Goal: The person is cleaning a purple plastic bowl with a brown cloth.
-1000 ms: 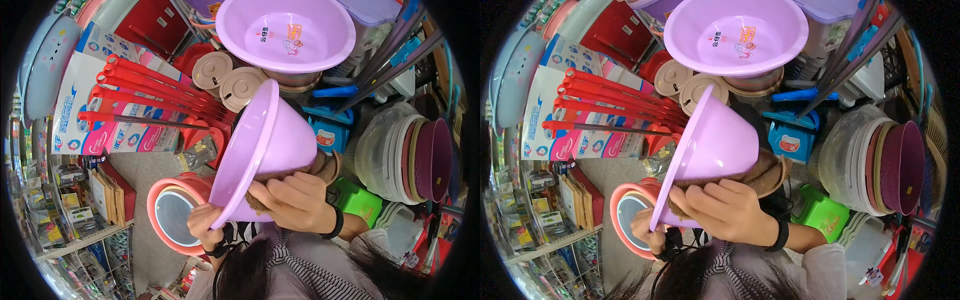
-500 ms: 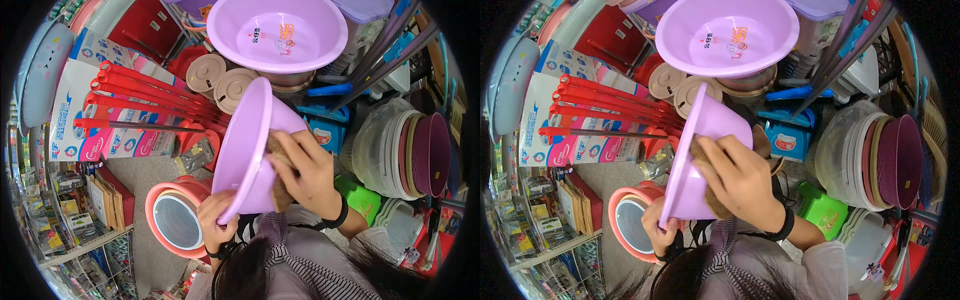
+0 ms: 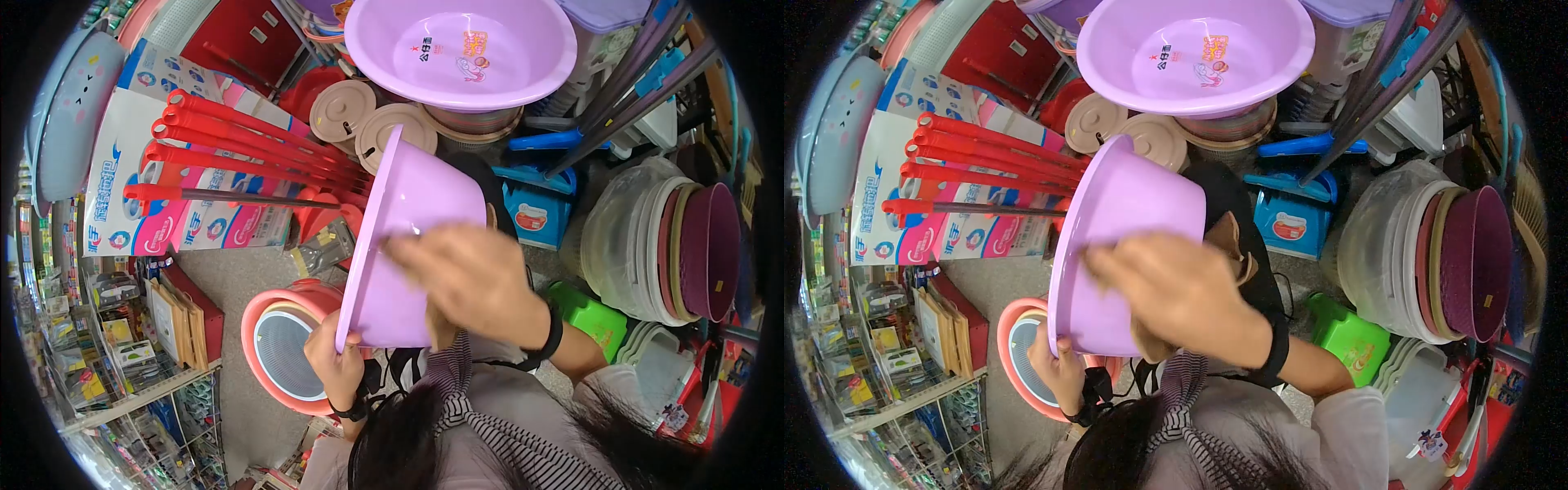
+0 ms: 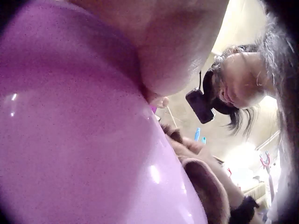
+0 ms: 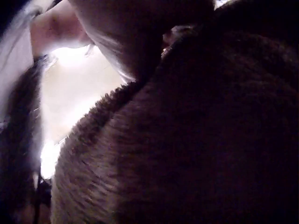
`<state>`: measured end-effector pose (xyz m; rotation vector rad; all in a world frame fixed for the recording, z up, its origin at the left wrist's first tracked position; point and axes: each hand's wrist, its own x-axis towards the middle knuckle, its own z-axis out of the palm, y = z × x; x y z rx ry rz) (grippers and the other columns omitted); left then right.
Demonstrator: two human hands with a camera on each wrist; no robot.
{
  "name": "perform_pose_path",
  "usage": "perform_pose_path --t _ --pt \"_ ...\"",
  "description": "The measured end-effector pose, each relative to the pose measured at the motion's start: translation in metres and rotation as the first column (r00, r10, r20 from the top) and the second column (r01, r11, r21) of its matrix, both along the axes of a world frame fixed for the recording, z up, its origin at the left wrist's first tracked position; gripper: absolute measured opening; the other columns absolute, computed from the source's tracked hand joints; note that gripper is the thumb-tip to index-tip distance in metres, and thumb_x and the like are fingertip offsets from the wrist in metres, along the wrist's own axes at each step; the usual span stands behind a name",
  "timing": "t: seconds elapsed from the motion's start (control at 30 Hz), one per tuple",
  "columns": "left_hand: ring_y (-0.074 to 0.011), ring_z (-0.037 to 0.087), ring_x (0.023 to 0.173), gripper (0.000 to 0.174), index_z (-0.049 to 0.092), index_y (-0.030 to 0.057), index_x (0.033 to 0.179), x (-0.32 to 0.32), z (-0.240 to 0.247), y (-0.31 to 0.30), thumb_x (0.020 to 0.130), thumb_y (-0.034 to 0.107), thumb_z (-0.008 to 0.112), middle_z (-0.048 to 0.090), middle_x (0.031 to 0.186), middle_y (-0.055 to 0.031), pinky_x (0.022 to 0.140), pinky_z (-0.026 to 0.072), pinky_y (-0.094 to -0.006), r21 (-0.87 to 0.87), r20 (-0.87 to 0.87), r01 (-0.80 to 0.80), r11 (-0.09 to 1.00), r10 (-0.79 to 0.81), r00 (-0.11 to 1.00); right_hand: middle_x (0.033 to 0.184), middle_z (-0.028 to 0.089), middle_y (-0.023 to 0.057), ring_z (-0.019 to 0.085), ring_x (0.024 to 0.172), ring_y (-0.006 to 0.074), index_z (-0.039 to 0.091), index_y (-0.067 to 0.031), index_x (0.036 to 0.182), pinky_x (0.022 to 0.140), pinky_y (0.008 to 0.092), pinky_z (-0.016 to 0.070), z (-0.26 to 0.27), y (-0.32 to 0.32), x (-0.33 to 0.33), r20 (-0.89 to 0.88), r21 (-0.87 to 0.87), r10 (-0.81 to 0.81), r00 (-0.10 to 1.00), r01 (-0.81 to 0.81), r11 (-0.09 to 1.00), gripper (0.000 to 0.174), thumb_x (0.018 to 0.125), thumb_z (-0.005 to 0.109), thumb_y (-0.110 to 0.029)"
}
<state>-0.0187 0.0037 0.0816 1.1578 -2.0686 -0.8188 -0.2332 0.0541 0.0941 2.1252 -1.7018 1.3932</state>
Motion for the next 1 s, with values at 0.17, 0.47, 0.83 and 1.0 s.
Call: perform_pose_path --t 0.17,0.47,0.83,1.0 --pt "-0.0208 0.057 0.056 0.033 0.066 -0.0016 0.093 0.010 -0.011 0.000 0.094 0.031 0.060 0.061 0.067 -0.0109 0.055 0.0427 -0.0313 -0.058 -0.012 -0.021 0.998 0.021 1.000 0.080 0.057 0.0065 0.058 0.067 0.0214 0.066 -0.0033 0.106 0.059 0.0320 0.0476 -0.013 -0.014 -0.018 0.213 0.035 -0.170 0.962 0.166 0.985 0.035 0.071 0.063 -0.008" --pt "-0.0115 0.050 0.054 0.037 0.063 -0.0026 0.092 0.009 -0.007 -0.002 0.096 0.034 0.060 0.055 0.063 -0.0069 0.051 0.0388 -0.0281 0.007 -0.065 -0.122 0.992 0.122 0.990 0.079 0.050 -0.0003 0.053 0.068 0.0094 0.063 -0.0054 0.114 0.060 0.0239 0.0413 -0.010 0.016 -0.001 -0.107 0.089 0.089 0.990 -0.080 0.993 0.042 0.074 0.064 -0.015" --pt "-0.0089 0.048 0.048 0.057 0.061 -0.0023 0.083 0.002 -0.058 0.009 0.094 0.053 0.056 0.053 0.056 -0.0022 0.048 0.0390 -0.0247 -0.051 -0.405 -0.219 0.974 0.180 0.896 0.078 0.058 0.0030 0.056 0.060 0.0178 0.071 -0.0027 0.108 0.055 0.0283 0.0453 -0.002 0.028 0.006 0.112 0.036 0.033 0.993 -0.038 0.999 0.053 0.055 0.078 -0.008" --pt "-0.0180 0.050 0.050 0.037 0.058 -0.0016 0.075 -0.003 -0.105 0.015 0.086 0.033 0.065 0.052 0.056 -0.0075 0.051 0.0418 -0.0320 -0.050 -0.384 -0.243 0.969 0.205 0.900 0.080 0.057 0.0071 0.060 0.065 0.0226 0.067 -0.0024 0.109 0.054 0.0322 0.0483 -0.005 0.011 -0.016 0.219 0.086 -0.163 0.962 0.148 0.985 0.037 0.072 0.070 0.000"
